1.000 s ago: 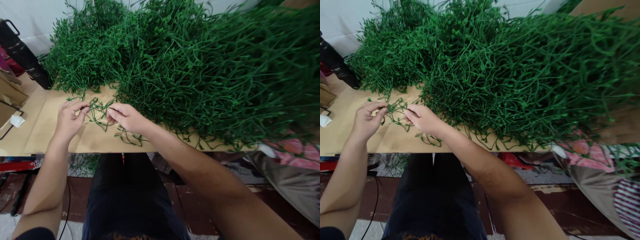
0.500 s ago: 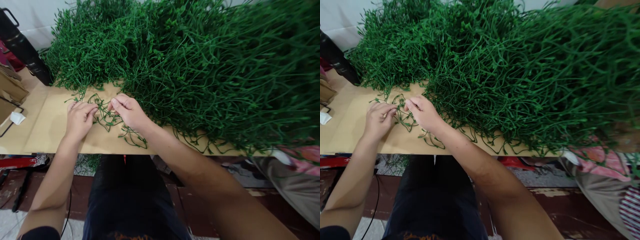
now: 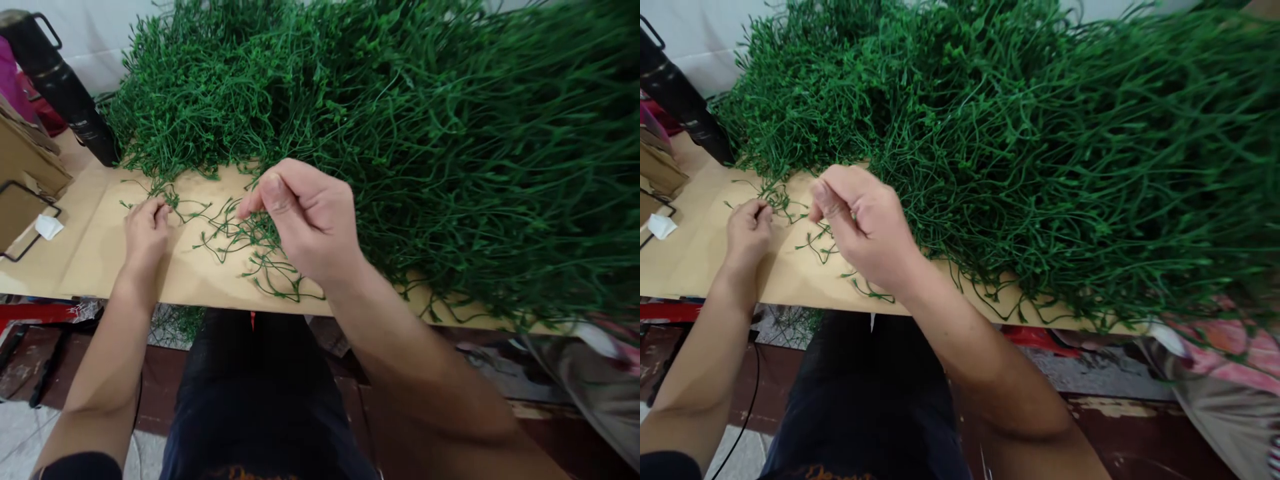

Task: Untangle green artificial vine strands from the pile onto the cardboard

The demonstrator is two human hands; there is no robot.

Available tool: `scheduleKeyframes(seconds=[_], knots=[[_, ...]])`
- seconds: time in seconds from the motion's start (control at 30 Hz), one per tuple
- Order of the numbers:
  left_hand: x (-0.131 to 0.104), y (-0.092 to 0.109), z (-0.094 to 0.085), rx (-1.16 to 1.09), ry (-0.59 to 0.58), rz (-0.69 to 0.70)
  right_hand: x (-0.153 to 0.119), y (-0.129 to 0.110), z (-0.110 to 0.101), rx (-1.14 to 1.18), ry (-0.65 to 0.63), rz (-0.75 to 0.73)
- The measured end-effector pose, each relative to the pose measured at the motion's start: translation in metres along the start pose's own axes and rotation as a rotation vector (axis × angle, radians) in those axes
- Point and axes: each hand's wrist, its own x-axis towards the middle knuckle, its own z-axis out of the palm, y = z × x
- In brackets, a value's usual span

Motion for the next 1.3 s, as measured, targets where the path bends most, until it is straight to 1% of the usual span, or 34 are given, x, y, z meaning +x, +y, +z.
scheduleKeyframes(seconds=[0.07,0.1,0.2,0.27,0.3,0.33,0.37,0.43,0.47,0.5,0.57,0.63,0.67,0.73,0.83,0.9,1.0,1.1,1.13,1.17,1.23,1.27,1.3], knots=[[-0.001,0.006,0.002,-0.076,0.014,0.046,0.005,0.008,-0.021,-0.298,-0.013,-0.020],[-0.002,0.010,0.002,-0.105,0.025,0.067,0.007,0.014,-0.033,-0.450,-0.021,-0.008],[-0.005,0.021,0.004,-0.165,0.040,0.126,0.008,0.027,-0.065,-0.860,-0.017,0.119],[-0.006,0.024,0.005,-0.179,0.044,0.154,0.007,0.027,-0.076,-1.028,0.012,0.213],[-0.006,0.025,0.005,-0.178,0.048,0.163,0.006,0.025,-0.076,-1.058,0.024,0.231],[-0.006,0.025,0.005,-0.175,0.050,0.171,0.005,0.023,-0.072,-1.043,0.023,0.219],[-0.006,0.025,0.005,-0.169,0.049,0.181,0.004,0.020,-0.063,-0.985,-0.002,0.183],[-0.007,0.025,0.005,-0.161,0.044,0.206,0.003,0.018,-0.036,-0.791,-0.117,0.095],[-0.007,0.026,0.004,-0.159,0.038,0.224,0.004,0.018,-0.019,-0.686,-0.195,0.080],[-0.008,0.026,0.004,-0.157,0.033,0.242,0.005,0.020,-0.001,-0.598,-0.274,0.097],[-0.009,0.028,0.003,-0.150,0.027,0.268,0.008,0.024,0.031,-0.487,-0.407,0.190],[-0.010,0.028,0.003,-0.133,0.013,0.281,0.011,0.027,0.053,-0.406,-0.517,0.255],[-0.011,0.028,0.003,-0.121,0.008,0.283,0.013,0.028,0.059,-0.378,-0.556,0.265],[-0.010,0.026,0.003,-0.099,0.000,0.289,0.014,0.027,0.063,-0.354,-0.587,0.260],[-0.009,0.023,0.003,-0.082,-0.017,0.277,0.013,0.022,0.059,-0.383,-0.578,0.264],[-0.009,0.024,0.002,-0.069,-0.036,0.271,0.013,0.019,0.055,-0.379,-0.619,0.258],[-0.011,0.031,0.001,-0.037,-0.032,0.279,0.012,0.018,0.049,-0.365,-0.694,0.197],[-0.012,0.035,0.002,0.002,-0.005,0.262,0.007,0.011,0.042,-0.329,-0.683,0.131],[-0.011,0.034,0.003,0.017,-0.002,0.236,0.004,0.005,0.039,-0.272,-0.705,0.085],[-0.009,0.030,0.003,0.029,-0.001,0.195,0.000,-0.004,0.037,-0.193,-0.757,0.013],[-0.002,0.018,0.005,0.034,0.008,0.072,-0.008,-0.025,0.034,-0.022,-0.926,-0.185],[0.001,0.011,0.005,0.018,0.024,0.010,-0.012,-0.036,0.032,0.023,-1.006,-0.283],[0.003,0.005,0.006,-0.008,0.050,-0.035,-0.014,-0.045,0.031,0.022,-1.049,-0.346]])
